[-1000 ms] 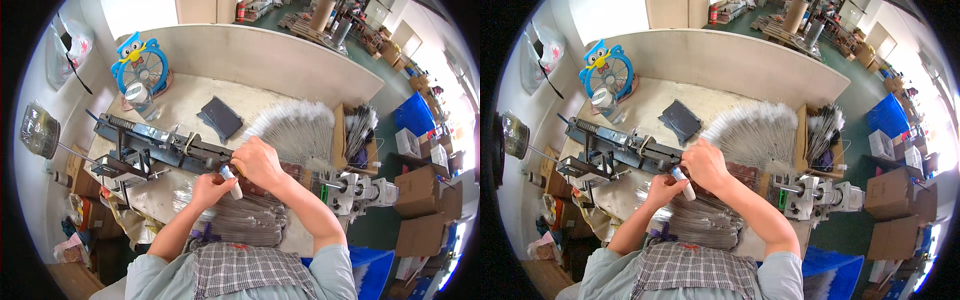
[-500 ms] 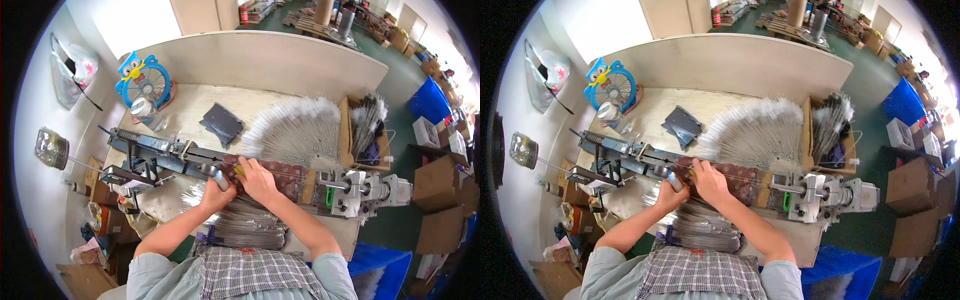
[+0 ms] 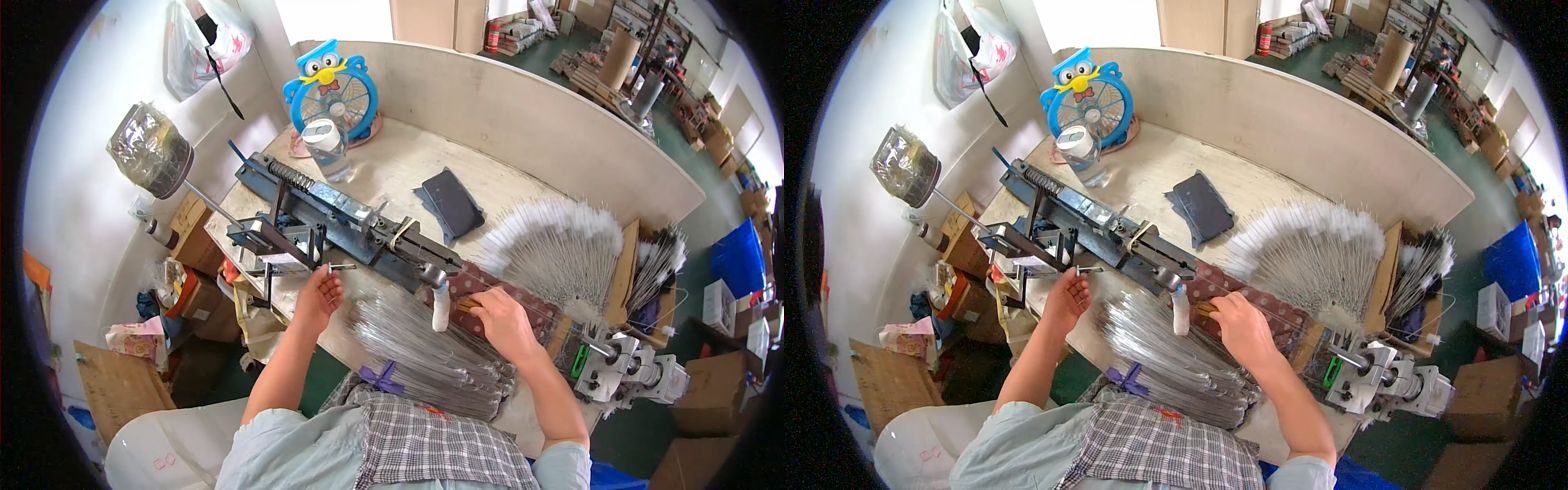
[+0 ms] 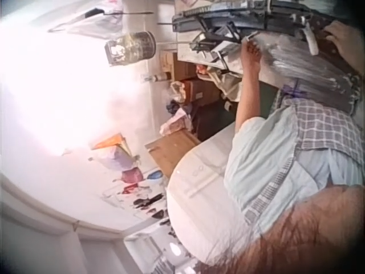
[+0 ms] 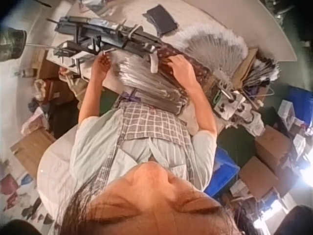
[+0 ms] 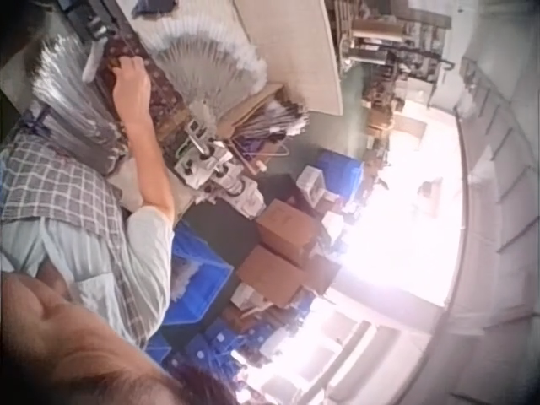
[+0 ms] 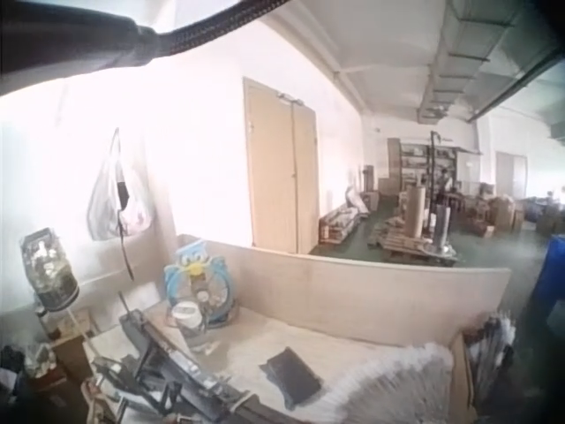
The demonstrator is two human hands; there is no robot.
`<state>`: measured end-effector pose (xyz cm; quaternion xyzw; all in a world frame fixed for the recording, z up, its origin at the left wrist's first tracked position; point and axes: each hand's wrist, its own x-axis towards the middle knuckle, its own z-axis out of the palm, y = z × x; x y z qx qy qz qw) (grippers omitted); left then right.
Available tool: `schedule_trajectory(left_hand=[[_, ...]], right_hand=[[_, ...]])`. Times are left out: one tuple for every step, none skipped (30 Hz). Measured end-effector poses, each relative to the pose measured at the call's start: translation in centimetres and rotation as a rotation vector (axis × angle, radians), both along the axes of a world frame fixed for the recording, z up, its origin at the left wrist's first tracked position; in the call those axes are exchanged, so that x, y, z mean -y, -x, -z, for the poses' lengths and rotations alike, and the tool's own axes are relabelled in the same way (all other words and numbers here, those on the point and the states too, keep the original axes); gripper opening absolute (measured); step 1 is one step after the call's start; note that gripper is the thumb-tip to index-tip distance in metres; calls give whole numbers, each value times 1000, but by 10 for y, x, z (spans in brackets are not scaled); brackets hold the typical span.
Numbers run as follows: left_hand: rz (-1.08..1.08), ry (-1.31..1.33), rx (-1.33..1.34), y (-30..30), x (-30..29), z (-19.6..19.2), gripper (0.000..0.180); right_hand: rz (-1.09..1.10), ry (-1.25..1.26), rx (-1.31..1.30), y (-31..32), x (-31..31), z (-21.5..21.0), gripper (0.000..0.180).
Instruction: The worker is manually assembling plastic components, likely sprayer nozzles and tubes, using an industrial assembly fixture.
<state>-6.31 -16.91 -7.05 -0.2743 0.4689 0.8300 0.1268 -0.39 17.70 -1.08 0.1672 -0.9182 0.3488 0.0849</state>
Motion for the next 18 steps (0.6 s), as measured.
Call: schedule_trajectory(left_hand=[[7, 7, -4, 1, 2, 2, 22], [6, -1, -3, 1, 2, 3, 22], [-12, 0, -12, 0, 1, 4, 20], [-29, 1, -21, 0, -1, 4, 18], [-27, -7, -17, 0, -4, 3, 18], [-70, -16, -12, -1, -6, 1, 15], [-112, -24, -7, -1, -9, 0, 12], [-106, -31, -4, -1, -11, 2, 12], [-164, -3, -23, 0, -15, 4, 12], [-219, 25, -43, 2, -20, 5, 11], [-203, 18, -42, -3, -27, 6, 11], [-110, 89, -174, -11, -37, 6, 12], [-16, 157, -306, -20, -51, -2, 12], [65, 99, -301, -31, -73, -13, 11], [144, 39, -293, -44, -103, -28, 11], [244, -16, -300, -51, -128, -32, 10], [344, -73, -310, -56, -152, -36, 11], [373, -85, -318, -57, -176, -42, 11]], right_hand=[[-2, -8, 1, -1, 2, -3, 15], [3, -7, 24, -3, 3, -6, 16], [9, -8, 48, -5, 4, -9, 18], [10, -16, 52, -7, 4, -12, 18], [6, -23, 51, -10, 2, -14, 19], [1, -30, 51, -12, 0, -18, 21], [4, -36, 54, -14, -2, -24, 21], [19, 1, 29, -17, -4, -32, 22], [41, 37, 2, -19, -8, -40, 23], [55, 30, 4, -21, -11, -48, 23], [95, 38, -50, -21, -16, -57, 22], [147, 42, -106, -20, -21, -63, 21], [176, 32, -105, -19, -27, -66, 21], [206, 21, -57, -16, -33, -68, 20], [235, 8, -9, -15, -38, -70, 19], [288, 38, 79, -14, -43, -66, 19], [320, 31, 75, -17, -48, -61, 19], [330, 172, 156, -19, -52, -58, 19]])
